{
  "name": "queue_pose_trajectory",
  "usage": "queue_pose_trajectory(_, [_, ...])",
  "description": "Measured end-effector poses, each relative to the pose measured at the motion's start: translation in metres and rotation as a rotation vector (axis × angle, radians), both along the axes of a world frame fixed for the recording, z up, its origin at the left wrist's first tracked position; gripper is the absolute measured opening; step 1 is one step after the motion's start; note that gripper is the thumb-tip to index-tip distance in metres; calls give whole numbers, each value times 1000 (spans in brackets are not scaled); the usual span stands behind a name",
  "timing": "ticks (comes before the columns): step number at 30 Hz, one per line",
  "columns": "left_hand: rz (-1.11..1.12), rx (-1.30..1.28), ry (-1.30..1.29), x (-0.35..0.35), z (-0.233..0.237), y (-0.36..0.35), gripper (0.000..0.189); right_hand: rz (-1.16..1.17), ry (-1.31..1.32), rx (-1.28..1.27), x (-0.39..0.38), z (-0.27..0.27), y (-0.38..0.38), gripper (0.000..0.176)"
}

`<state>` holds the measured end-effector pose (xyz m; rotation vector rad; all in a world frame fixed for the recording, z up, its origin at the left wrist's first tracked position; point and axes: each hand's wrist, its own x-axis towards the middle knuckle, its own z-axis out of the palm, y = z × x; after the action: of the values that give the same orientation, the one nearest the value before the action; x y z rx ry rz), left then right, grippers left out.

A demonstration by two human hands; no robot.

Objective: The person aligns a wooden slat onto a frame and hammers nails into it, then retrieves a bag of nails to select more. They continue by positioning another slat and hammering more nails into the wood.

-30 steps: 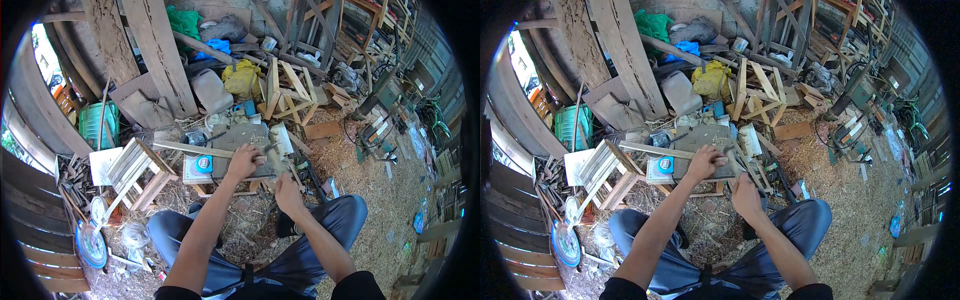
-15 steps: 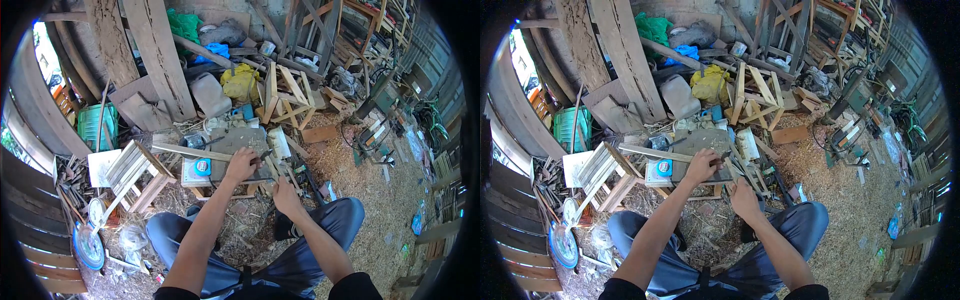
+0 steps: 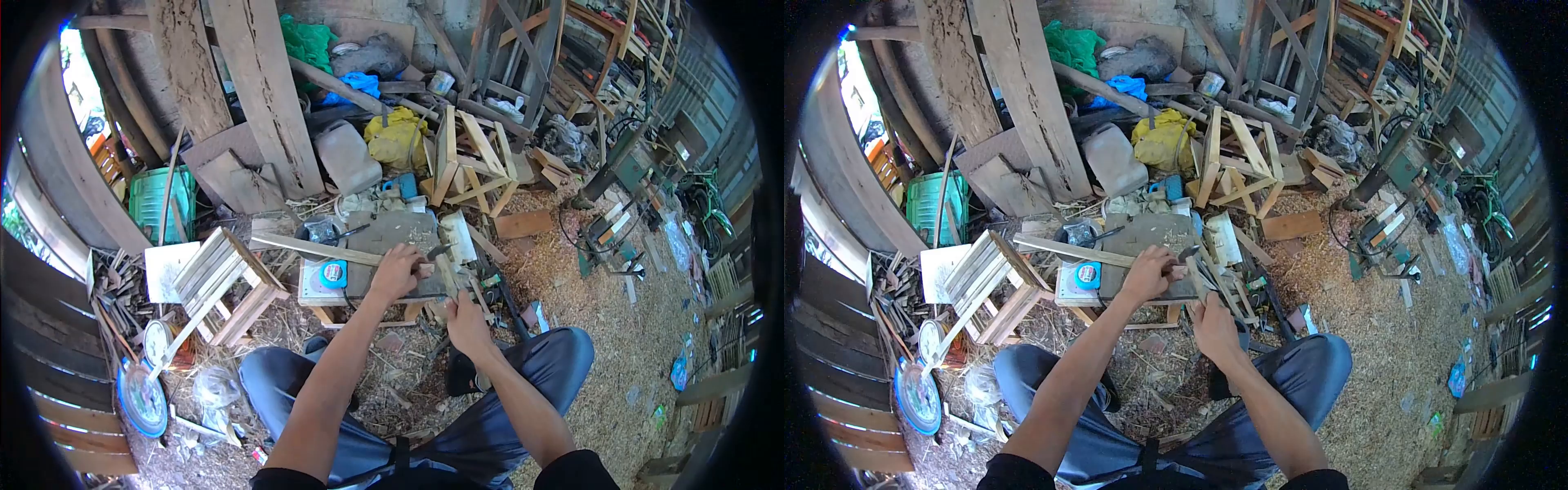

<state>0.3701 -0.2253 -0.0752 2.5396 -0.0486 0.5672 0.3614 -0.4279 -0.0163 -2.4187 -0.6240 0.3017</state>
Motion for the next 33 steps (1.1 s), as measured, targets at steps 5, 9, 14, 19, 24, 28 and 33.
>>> queue_pose_trajectory(5, [-82, 110, -38, -2, 4, -4, 24, -99, -47, 195, 15, 4, 4, 24])
queue_pose_trajectory(9, [-105, 75, -79, 1, -3, -3, 24, -166, -14, 234, 16, 3, 7, 26])
queue_pose_trajectory(14, [-19, 110, -70, -3, 10, -5, 25, -88, -110, 151, 12, -2, -2, 26])
queue_pose_trajectory(19, [1, 2, 10, -2, 14, -6, 24, -49, -96, 111, 7, 9, -6, 27])
queue_pose_trajectory(24, [6, 17, 15, -1, 12, -4, 24, 18, -29, 6, 12, -15, -9, 27])
queue_pose_trajectory(28, [22, 32, 10, -2, 8, -4, 23, -71, -76, 99, 8, 5, -3, 27])
queue_pose_trajectory(33, [-19, 6, -12, -3, 9, -3, 24, -56, -19, 102, 3, -1, -3, 23])
